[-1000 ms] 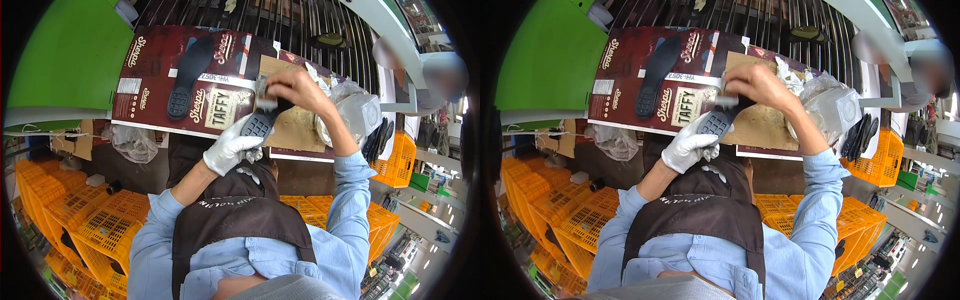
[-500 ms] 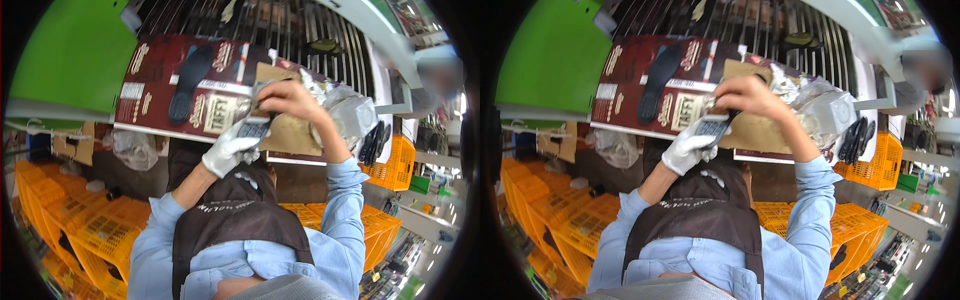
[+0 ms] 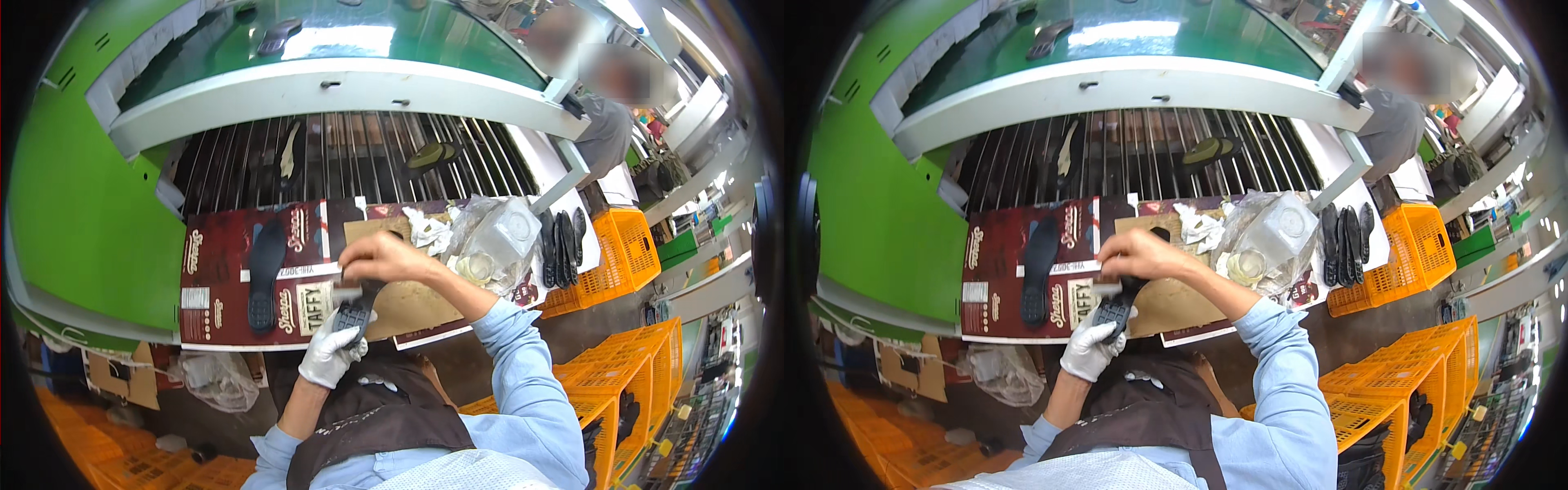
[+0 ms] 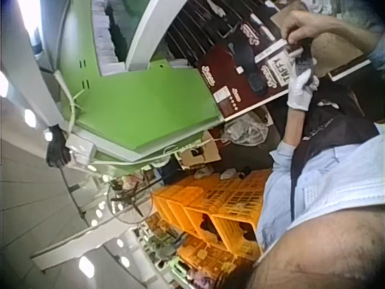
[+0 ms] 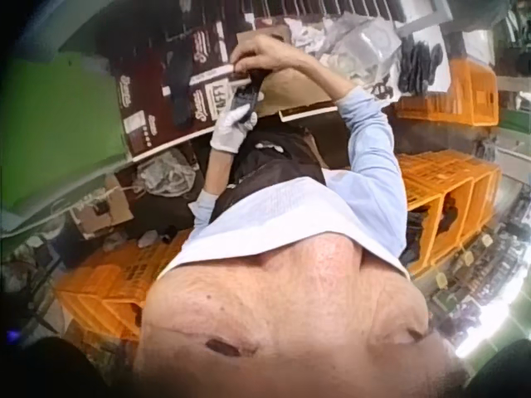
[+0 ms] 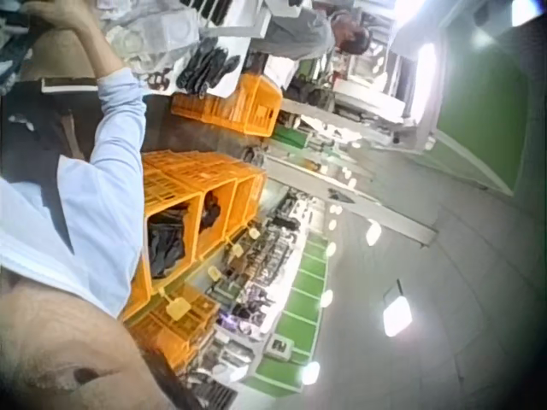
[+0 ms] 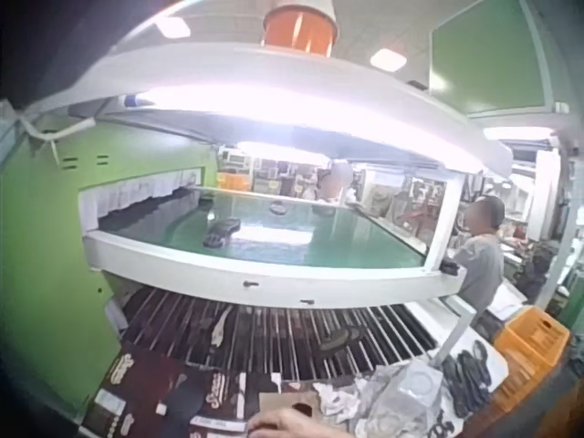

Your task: The recorder applies a liquid substance, likely adhesive, to shoe soles using a brush at a manufacturing station.

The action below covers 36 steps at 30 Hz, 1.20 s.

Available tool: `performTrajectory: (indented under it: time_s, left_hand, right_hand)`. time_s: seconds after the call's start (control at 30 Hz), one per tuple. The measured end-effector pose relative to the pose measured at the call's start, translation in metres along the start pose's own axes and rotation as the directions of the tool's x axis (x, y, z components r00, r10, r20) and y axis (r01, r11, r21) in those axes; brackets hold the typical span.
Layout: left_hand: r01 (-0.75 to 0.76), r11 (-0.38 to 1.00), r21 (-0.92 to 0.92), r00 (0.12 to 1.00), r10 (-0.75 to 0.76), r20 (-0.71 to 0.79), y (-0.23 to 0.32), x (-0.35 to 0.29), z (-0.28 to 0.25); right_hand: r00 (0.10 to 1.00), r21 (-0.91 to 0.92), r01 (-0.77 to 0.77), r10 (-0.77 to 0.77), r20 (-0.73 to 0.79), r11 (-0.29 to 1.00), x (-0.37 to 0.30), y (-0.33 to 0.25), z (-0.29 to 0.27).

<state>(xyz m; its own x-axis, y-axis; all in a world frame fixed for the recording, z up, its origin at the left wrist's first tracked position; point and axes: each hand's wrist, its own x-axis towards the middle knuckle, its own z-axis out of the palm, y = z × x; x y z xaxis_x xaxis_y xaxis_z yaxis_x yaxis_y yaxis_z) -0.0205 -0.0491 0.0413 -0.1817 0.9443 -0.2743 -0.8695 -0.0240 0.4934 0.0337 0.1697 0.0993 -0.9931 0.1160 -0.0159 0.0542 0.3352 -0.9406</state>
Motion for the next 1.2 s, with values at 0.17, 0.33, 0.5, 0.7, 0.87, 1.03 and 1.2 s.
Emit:
performTrajectory:
  time_s: [0.17,0.33,0.5,0.7,0.87,1.03,1.2]
  left_hand:
    - [0.0,1.0,0.018,0.999,0.0,-0.049,0.002,-0.001,0.002]
    - [-0.003,0.998,0.067,1.0,0.005,-0.03,0.004,-0.001,0.006]
    - [-0.001,0.996,0.092,0.999,0.006,-0.054,0.002,-0.002,0.008]
    - [0.015,0.998,0.067,0.998,-0.011,-0.063,0.0,-0.002,0.009]
    - [0.021,0.998,0.051,0.998,-0.018,-0.058,-0.006,0.001,0.007]
    - [0.028,0.999,0.031,0.997,-0.025,-0.078,-0.016,0.001,0.002]
    - [0.026,0.999,-0.022,0.998,-0.027,-0.062,-0.026,0.003,-0.003]
  right_hand:
    - [0.998,-0.243,0.063,-0.068,-0.013,0.968,0.006,-0.002,0.01]
    - [0.993,-0.082,0.074,-0.066,0.093,0.994,0.002,-0.001,0.006]
    - [0.939,-0.229,0.079,-0.15,-0.308,0.97,0.003,0.018,0.01]
    - [0.902,0.284,0.046,0.082,-0.423,0.958,-0.01,0.032,-0.004]
    - [0.895,0.654,-0.017,0.303,-0.327,0.757,-0.033,0.032,0.005]
    - [0.903,0.753,0.062,0.285,-0.322,0.655,-0.046,0.032,0.022]
    - [0.898,0.766,0.135,0.249,-0.363,0.629,-0.063,0.028,0.029]
